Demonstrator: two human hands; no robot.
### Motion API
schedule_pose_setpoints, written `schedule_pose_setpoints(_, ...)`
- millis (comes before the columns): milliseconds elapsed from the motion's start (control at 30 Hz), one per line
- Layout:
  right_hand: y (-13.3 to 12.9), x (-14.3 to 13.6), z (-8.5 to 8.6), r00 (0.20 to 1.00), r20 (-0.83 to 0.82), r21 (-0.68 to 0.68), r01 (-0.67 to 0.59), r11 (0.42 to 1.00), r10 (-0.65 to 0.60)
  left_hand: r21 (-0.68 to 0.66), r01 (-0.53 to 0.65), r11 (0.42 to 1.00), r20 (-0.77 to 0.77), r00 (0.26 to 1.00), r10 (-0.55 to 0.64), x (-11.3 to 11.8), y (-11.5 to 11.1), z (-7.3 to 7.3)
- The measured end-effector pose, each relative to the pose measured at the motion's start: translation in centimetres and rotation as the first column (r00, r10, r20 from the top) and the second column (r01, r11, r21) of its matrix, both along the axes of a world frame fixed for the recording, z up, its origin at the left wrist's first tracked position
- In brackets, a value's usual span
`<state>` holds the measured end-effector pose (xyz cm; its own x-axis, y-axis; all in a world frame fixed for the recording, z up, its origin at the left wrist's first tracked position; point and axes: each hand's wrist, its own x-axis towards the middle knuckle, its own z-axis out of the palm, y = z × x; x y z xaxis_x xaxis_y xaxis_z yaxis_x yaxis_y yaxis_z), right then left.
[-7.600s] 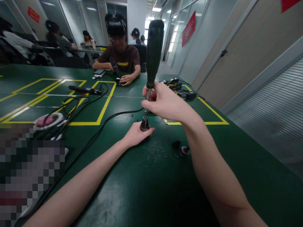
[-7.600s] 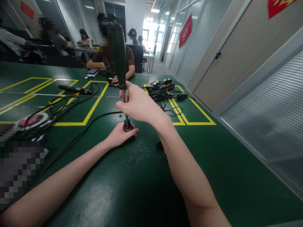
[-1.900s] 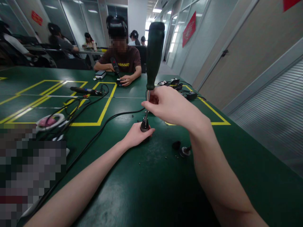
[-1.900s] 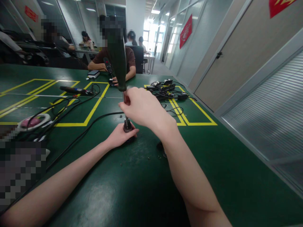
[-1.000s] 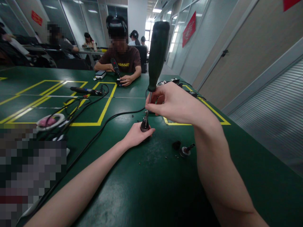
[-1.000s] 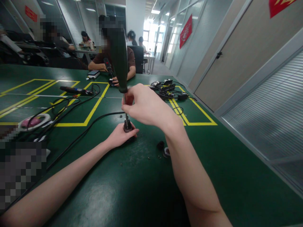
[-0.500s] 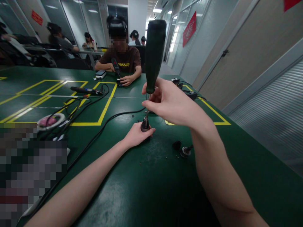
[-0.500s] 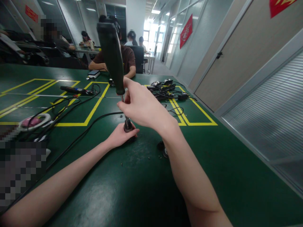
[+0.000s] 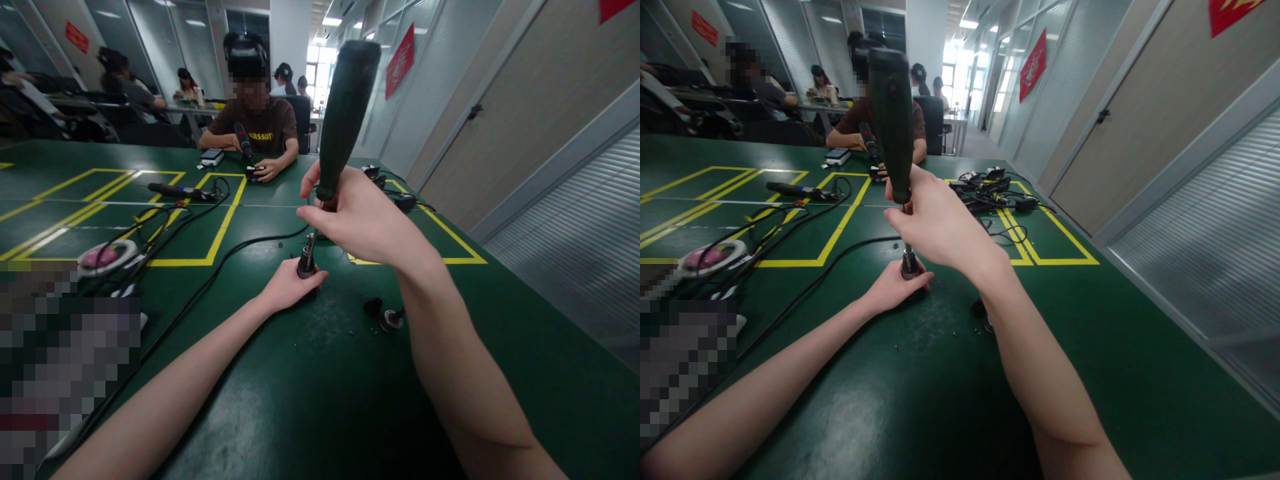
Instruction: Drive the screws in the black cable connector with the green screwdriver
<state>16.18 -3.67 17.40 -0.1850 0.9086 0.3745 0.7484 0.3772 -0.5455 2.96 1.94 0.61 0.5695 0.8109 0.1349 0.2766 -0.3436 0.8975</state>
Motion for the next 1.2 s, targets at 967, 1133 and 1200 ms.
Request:
schedule_pose_setpoints(967, 1.2, 0.5, -1.1, 0.997, -0.072, 0.035, 0.001, 0.999, 0.002, 0.007, 0.001, 1.0, -0.003, 1.0, -0.001, 0.0, -0.1, 0.1)
schedule_pose_setpoints(1133, 1.8, 0.5, -1.7, 0.984, -0.167, 0.077, -0.052, 0.996, 0.065, 0.001, 0.001, 1.0, -0.013, 1.0, -0.001, 0.0, -0.1, 0.1)
schedule_pose_setpoints(1200, 1.7, 0.3, -1.6, 0.982, -0.178, 0.053, -0.055, 0.997, 0.064, -0.001, 0.004, 1.0, -0.011, 1.0, -0.004, 0.0, -0.2, 0.2)
